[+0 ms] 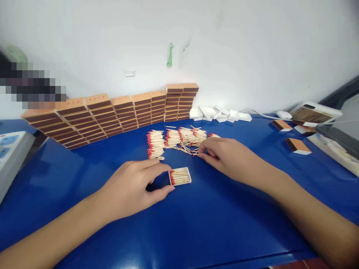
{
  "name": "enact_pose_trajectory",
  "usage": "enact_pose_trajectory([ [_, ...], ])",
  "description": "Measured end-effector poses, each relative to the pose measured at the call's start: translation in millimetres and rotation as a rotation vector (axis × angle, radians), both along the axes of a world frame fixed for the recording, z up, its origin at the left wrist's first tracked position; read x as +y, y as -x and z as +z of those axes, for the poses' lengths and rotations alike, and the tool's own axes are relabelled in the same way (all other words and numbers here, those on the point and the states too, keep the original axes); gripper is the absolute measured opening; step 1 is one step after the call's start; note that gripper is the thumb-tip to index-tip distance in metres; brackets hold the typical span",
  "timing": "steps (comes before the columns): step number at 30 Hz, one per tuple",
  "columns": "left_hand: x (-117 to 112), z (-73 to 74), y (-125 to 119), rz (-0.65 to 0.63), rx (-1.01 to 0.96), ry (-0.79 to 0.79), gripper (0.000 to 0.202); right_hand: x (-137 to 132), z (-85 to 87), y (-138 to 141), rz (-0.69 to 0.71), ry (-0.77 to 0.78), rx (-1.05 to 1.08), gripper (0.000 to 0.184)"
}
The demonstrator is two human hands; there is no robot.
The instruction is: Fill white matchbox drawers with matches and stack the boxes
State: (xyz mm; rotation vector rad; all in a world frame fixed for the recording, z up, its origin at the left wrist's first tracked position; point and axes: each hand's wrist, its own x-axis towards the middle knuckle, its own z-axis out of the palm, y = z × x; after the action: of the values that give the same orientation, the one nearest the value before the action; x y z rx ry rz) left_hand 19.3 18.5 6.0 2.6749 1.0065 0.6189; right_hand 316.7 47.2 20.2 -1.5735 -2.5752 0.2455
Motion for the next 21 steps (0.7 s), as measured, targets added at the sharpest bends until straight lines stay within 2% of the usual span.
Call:
enact_pose_trajectory([
  [6, -0.4, 0.1, 0.0, 0.006, -0.002, 0.0, 0.026, -1.7, 4.8, -6.8, 0.035, -0.028, 0.055, 0.016],
  [9, -0.6, 0.3, -0.1, 0.012, 0.001, 0.0, 0.025, -6.5, 12.3, -3.9, 0.009, -0.034, 0.191, 0.017],
  [12, -0.6, 0.4, -0.4, 0.022, -0.004, 0.001, 0.025, -13.7, 15.2, 7.5, 0.013, 0.031, 0.336, 0.019],
  [16, -0.6, 0.3, -0.3, 0.023, -0.012, 0.015, 0.025, -25.2, 10.1, 26.7, 0.106, 0.061, 0.357, 0.012],
  [21, -0.2, -0.4, -0.8, 0.015, -0.014, 0.004, 0.024, -35.0, 1.4, 40.2, 0.19, -0.035, 0.296, 0.009],
])
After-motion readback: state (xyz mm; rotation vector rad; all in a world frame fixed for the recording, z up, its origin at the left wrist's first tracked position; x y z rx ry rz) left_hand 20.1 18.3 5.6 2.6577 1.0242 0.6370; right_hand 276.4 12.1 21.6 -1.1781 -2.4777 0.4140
